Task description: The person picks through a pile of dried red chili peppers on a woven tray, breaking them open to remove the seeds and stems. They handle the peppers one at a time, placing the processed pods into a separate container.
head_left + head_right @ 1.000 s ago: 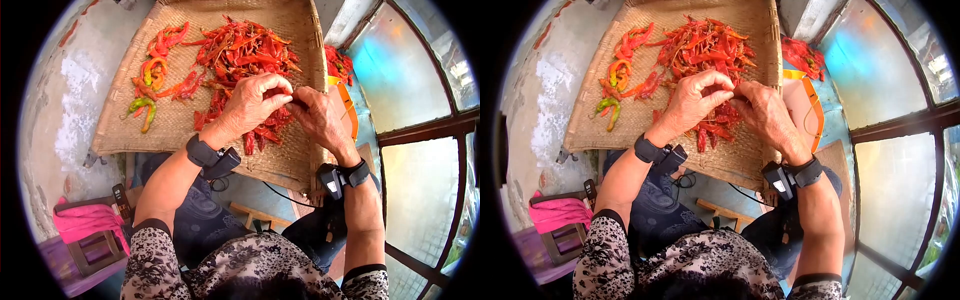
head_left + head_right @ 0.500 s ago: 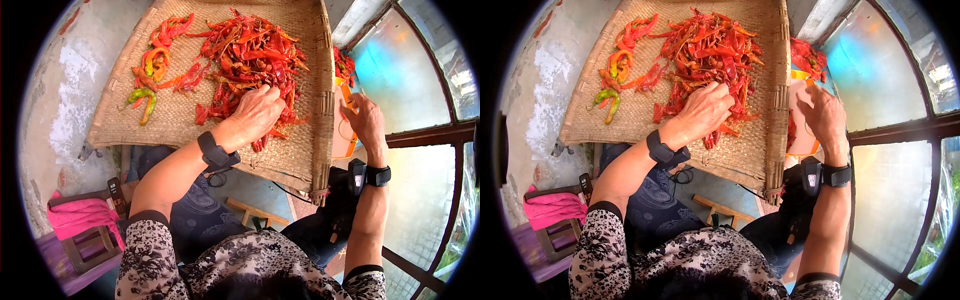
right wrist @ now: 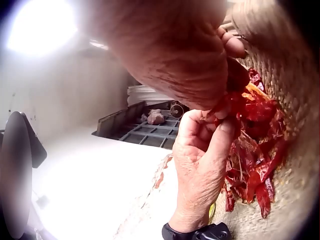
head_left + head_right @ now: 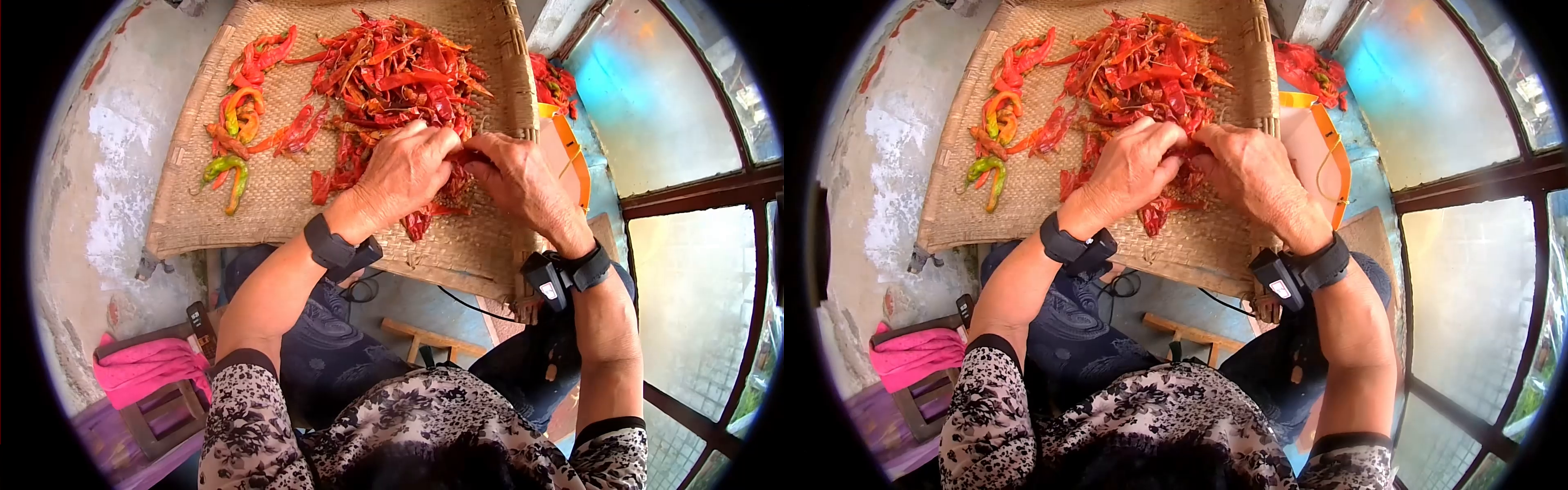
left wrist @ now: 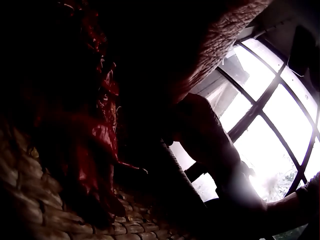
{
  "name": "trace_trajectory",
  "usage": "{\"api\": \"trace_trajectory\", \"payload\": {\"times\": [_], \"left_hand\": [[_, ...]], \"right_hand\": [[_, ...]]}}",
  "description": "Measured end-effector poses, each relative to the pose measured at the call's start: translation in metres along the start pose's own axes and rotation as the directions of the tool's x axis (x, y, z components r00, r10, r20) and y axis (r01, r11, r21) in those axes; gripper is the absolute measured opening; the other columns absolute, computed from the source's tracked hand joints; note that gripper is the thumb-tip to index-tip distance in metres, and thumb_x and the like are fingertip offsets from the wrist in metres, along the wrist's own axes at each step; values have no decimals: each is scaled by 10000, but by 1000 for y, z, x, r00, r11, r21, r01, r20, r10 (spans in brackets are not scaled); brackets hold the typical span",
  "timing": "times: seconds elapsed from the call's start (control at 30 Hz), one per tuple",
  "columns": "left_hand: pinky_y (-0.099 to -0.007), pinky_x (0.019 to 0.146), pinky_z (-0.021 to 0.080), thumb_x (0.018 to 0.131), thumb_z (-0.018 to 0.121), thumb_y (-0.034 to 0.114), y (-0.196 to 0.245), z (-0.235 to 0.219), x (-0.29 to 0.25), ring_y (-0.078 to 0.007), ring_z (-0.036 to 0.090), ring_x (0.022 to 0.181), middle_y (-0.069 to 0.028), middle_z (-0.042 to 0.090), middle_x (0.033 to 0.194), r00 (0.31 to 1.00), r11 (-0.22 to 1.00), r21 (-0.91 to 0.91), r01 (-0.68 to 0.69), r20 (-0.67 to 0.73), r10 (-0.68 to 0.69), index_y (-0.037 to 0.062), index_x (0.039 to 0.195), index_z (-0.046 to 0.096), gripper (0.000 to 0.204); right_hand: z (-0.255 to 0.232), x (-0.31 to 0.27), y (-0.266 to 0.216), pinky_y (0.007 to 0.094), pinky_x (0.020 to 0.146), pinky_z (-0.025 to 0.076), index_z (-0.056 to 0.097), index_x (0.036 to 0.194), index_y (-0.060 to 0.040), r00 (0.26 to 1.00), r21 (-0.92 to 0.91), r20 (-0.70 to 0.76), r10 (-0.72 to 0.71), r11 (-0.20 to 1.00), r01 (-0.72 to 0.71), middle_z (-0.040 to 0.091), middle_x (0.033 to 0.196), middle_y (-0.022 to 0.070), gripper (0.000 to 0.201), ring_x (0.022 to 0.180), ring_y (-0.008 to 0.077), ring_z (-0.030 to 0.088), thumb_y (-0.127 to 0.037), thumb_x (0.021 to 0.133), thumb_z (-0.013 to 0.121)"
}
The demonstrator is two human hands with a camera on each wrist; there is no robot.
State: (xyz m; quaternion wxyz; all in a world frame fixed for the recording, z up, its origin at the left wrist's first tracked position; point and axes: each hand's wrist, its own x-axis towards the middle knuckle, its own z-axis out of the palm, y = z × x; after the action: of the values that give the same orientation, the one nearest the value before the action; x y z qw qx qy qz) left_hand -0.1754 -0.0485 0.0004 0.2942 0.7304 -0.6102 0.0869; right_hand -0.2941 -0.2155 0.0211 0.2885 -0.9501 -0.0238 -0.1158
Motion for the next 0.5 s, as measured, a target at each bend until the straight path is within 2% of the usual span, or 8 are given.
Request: {"api": "trace_trajectory", "payload": {"times": [0.07,0.13,0.2,0.33,0.4,0.43,0.47,0.5], "left_hand": [[-410,744,504,789,657,19,2,-3,1,-297,628,816,-130,635,884,995,988,-126,86,-31,-90,46,1011,540,252],[-388,736,526,809,660,27,-3,-2,0,-289,661,833,-135,652,899,994,981,-162,108,-12,-111,38,1051,544,268],[-365,687,532,831,645,17,-7,-1,-2,-280,668,786,-138,654,878,987,966,-202,159,60,-150,22,1040,556,227],[-338,653,525,847,638,10,-14,2,-1,-254,665,752,-135,654,851,987,961,-223,161,62,-151,15,1017,574,181],[-315,642,518,859,639,13,-12,-2,3,-200,654,733,-121,653,844,982,944,-273,186,36,-183,18,1001,591,150],[-315,642,518,859,639,13,-12,-4,4,-200,654,733,-121,653,844,983,944,-272,185,34,-183,18,1001,591,150],[-304,644,516,861,643,17,-11,-6,5,-177,645,726,-107,656,847,978,928,-312,204,31,-204,22,1013,596,160],[-293,646,514,863,647,21,-9,-8,7,-154,636,720,-93,659,850,974,910,-351,221,31,-225,26,1025,600,169]], "right_hand": [[-5,-1,0,439,702,522,629,999,-41,995,61,-99,-20,998,26,656,864,179,179,815,384,642,-129,848,666],[-20,-2,-10,420,688,528,640,972,-44,991,-16,-129,-42,999,40,669,863,176,135,794,375,652,-107,854,655],[-27,-3,-2,399,668,529,647,958,-47,974,-6,-211,78,997,-81,672,830,175,101,757,358,664,-106,876,642],[-47,-11,21,378,615,505,644,960,-38,870,-22,-476,131,987,-161,642,757,203,92,679,321,655,-116,915,625],[-62,-19,41,375,596,497,641,958,-33,861,-101,-492,131,973,-206,638,755,204,107,659,330,650,-132,919,629],[-69,-26,46,381,635,508,641,981,-39,882,-140,-397,255,933,-332,655,841,187,128,743,343,650,-139,901,648],[-69,-31,53,381,635,508,641,981,-39,881,-139,-398,255,933,-333,655,841,187,128,743,343,650,-139,901,648],[-65,-33,54,394,664,511,641,998,-44,904,-342,-401,145,892,-295,651,883,181,147,788,352,639,-144,890,654]]}}
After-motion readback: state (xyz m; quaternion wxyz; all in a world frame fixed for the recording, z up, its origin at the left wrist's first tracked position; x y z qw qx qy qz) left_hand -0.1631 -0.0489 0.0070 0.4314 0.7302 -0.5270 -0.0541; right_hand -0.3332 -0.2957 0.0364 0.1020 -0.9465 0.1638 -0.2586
